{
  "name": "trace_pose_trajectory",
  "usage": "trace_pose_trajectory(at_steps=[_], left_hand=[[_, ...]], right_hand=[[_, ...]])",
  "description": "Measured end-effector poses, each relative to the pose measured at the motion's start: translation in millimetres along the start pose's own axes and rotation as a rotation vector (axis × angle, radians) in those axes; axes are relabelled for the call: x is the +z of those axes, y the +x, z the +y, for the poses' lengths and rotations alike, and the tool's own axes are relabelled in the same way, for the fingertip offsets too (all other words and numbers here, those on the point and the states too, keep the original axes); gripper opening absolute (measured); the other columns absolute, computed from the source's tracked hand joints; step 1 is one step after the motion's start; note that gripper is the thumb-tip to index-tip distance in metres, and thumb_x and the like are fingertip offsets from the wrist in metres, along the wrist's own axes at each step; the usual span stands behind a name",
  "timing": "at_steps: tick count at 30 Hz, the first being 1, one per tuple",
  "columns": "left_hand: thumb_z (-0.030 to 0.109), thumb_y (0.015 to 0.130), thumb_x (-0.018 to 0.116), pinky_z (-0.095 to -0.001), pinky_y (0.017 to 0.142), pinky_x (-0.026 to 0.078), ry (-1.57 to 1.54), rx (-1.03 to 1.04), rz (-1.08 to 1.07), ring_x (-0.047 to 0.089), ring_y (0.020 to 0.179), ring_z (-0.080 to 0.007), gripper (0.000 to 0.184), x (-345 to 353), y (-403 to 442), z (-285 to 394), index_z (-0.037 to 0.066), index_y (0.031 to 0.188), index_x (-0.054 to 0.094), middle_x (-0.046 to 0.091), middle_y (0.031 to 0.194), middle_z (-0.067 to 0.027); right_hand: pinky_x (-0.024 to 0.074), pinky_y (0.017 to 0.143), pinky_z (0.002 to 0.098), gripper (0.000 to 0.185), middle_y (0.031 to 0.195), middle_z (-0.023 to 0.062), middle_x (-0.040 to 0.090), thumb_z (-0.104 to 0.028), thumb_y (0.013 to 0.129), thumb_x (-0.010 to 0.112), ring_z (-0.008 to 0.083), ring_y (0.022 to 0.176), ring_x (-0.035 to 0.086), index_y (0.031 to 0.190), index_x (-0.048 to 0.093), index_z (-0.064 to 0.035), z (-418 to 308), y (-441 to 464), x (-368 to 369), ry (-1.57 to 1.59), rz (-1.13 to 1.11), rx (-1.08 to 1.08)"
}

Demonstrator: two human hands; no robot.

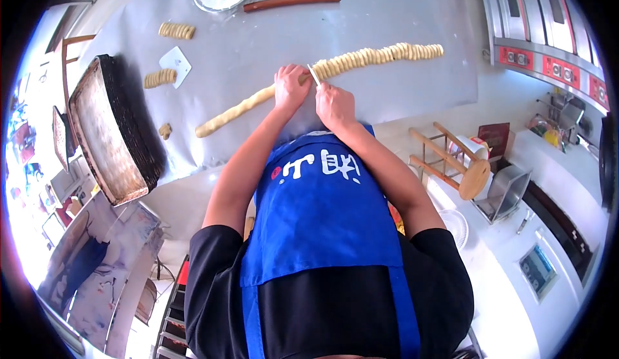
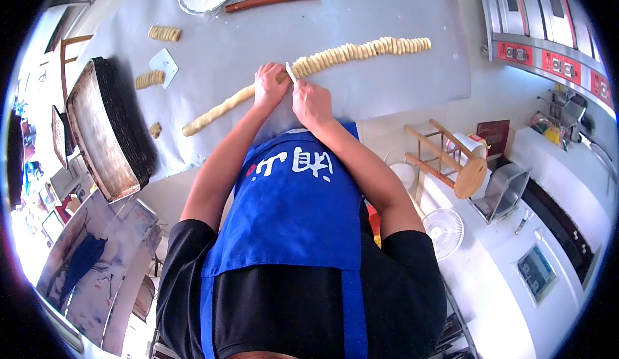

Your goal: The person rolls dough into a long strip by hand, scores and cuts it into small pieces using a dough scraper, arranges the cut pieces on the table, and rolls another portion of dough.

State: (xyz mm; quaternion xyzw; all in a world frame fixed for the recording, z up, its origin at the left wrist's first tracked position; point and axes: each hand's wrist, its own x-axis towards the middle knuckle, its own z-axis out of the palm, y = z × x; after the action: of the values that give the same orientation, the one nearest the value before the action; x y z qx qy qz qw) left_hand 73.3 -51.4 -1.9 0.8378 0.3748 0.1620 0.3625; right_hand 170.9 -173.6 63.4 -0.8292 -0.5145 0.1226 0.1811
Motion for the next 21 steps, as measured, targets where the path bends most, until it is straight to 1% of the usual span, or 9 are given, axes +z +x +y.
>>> trace_pose_trajectory(at_steps=[4,8,10,12,14,16,17,20,21], left_hand=[[0.02,0.082,0.079,-0.0478,0.094,0.046,-0.011,-0.015,-0.021,0.061,0.106,-0.0357,0.016,-3,2,1,0.012,0.097,0.076,0.072,0.103,-0.0092],[0.02,0.082,0.079,-0.0486,0.095,0.046,-0.015,-0.035,-0.032,0.061,0.106,-0.0361,0.017,-4,2,3,0.012,0.098,0.076,0.072,0.104,-0.0096],[0.02,0.082,0.079,-0.0488,0.095,0.047,-0.002,-0.048,-0.031,0.062,0.105,-0.0362,0.018,-5,5,2,0.013,0.099,0.077,0.072,0.104,-0.0099],[0.021,0.084,0.077,-0.0478,0.098,0.048,-0.051,-0.049,-0.066,0.062,0.106,-0.0361,0.022,-5,4,-2,0.009,0.103,0.075,0.071,0.103,-0.0115],[0.021,0.084,0.076,-0.0469,0.098,0.048,-0.103,-0.026,0.006,0.063,0.103,-0.0355,0.022,-5,2,-6,0.01,0.103,0.075,0.072,0.103,-0.0119],[0.023,0.081,0.078,-0.0479,0.092,0.049,-0.045,-0.043,0.027,0.064,0.101,-0.0355,0.021,-9,3,-3,0.01,0.097,0.076,0.072,0.099,-0.0109],[0.024,0.082,0.077,-0.048,0.091,0.05,-0.013,-0.042,-0.028,0.064,0.101,-0.0354,0.019,-11,2,-2,0.011,0.095,0.076,0.072,0.099,-0.0111],[0.023,0.082,0.076,-0.048,0.091,0.05,-0.005,-0.036,-0.016,0.064,0.101,-0.0352,0.018,-3,5,-8,0.011,0.095,0.076,0.072,0.099,-0.0109],[0.023,0.082,0.076,-0.048,0.091,0.05,-0.004,-0.032,-0.005,0.064,0.101,-0.0352,0.018,-4,7,-9,0.011,0.095,0.076,0.072,0.099,-0.0109]], right_hand=[[0.0587,0.059,0.0443,0.014,0.068,0.0166,0.071,-0.015,0.095,0.061,0.0344,0.064,0.074,0.085,0.065,-0.0055,-1,25,-14,-0.074,-0.197,-0.012],[0.0582,0.057,0.0454,0.015,0.067,0.0182,0.07,-0.016,0.094,0.062,0.0348,0.065,0.074,0.082,0.065,-0.0059,-2,35,4,-0.083,-0.215,-0.016],[0.0582,0.057,0.0464,0.016,0.068,0.019,0.071,-0.017,0.095,0.062,0.0353,0.064,0.074,0.083,0.065,-0.006,2,33,25,-0.068,-0.074,-0.008],[0.0581,0.057,0.0468,0.017,0.068,0.0191,0.071,-0.017,0.096,0.061,0.0357,0.064,0.074,0.083,0.065,-0.0063,7,34,25,-0.08,-0.106,-0.003],[0.0584,0.057,0.0478,0.019,0.067,0.0192,0.071,-0.017,0.098,0.06,0.0361,0.064,0.074,0.083,0.065,-0.006,13,33,19,-0.078,-0.157,0.021],[0.0561,0.056,0.0491,0.027,0.068,0.0201,0.07,-0.021,0.102,0.059,0.0383,0.064,0.073,0.082,0.065,-0.0045,11,33,16,-0.095,-0.182,0.019],[0.0561,0.056,0.0491,0.027,0.068,0.0201,0.07,-0.021,0.102,0.059,0.0383,0.064,0.073,0.082,0.065,-0.0045,9,35,18,-0.098,-0.189,0.016],[0.0566,0.058,0.0501,0.028,0.069,0.0204,0.071,-0.022,0.103,0.058,0.0396,0.066,0.073,0.084,0.066,-0.0044,9,36,25,-0.079,-0.112,-0.022],[0.0568,0.059,0.051,0.027,0.07,0.0207,0.071,-0.022,0.103,0.058,0.0404,0.066,0.073,0.086,0.067,-0.0037,10,38,24,-0.076,-0.126,0.017]])
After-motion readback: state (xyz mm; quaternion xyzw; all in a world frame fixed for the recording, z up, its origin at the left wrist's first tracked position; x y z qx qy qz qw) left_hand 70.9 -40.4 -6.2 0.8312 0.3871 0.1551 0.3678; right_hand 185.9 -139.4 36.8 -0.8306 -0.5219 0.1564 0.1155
